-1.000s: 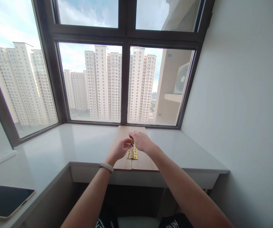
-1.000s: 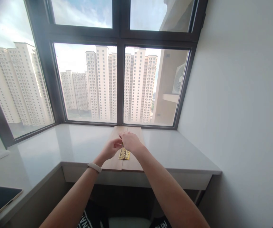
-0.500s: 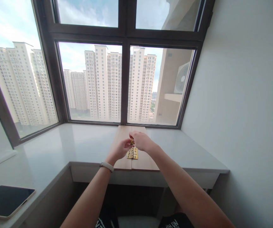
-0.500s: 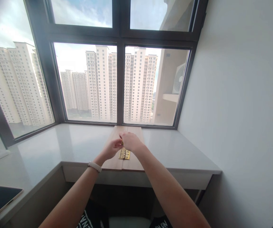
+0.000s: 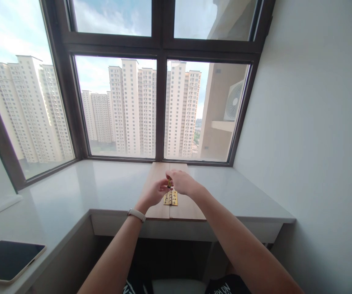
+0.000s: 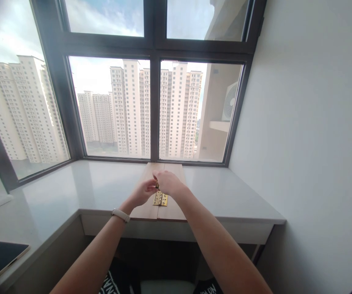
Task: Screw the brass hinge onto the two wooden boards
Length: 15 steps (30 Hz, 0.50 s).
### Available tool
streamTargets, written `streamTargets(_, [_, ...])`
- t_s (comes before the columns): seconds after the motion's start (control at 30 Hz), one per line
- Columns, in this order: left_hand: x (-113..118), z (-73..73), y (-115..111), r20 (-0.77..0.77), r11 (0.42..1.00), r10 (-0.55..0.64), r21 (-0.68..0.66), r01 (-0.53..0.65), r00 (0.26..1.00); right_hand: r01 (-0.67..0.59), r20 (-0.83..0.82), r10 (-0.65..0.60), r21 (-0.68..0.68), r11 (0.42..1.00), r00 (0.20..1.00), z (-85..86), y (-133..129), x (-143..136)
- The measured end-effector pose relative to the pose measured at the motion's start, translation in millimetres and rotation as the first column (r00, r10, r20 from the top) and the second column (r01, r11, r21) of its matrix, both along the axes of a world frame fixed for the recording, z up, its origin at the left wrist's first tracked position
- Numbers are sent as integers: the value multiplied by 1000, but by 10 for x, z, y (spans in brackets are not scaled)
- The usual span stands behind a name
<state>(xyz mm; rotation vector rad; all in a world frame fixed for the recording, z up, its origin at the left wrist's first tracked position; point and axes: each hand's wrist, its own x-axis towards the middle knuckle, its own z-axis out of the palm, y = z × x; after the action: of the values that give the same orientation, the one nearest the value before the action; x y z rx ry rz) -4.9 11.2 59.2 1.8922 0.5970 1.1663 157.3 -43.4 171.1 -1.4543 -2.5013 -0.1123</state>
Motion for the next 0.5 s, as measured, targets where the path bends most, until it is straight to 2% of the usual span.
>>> streamTargets(0.1, [-11, -20, 16, -16, 997, 76, 13, -76, 997, 12, -36, -12, 1, 1000, 999, 8, -14, -10])
streamTargets(0.23, [-28, -27, -5, -66, 974, 226, 50, -223, 972, 162, -38, -161, 23, 987, 986, -18, -6, -62])
streamTargets(0.33, [-39, -2, -32, -87, 989, 145, 23, -143, 986, 176, -23, -177, -10, 984, 984, -29, 10, -57])
streamTargets(0.43, [-43, 25, -38, -48, 1000, 8, -13, -9, 999, 85, -19, -87, -77, 993, 996, -10, 19, -24])
streamTargets(0.5, [-39, 25, -28, -29, 1000, 16, -14, -17, 999, 19, -25, -22, -108, 994, 999, 9, 14, -16])
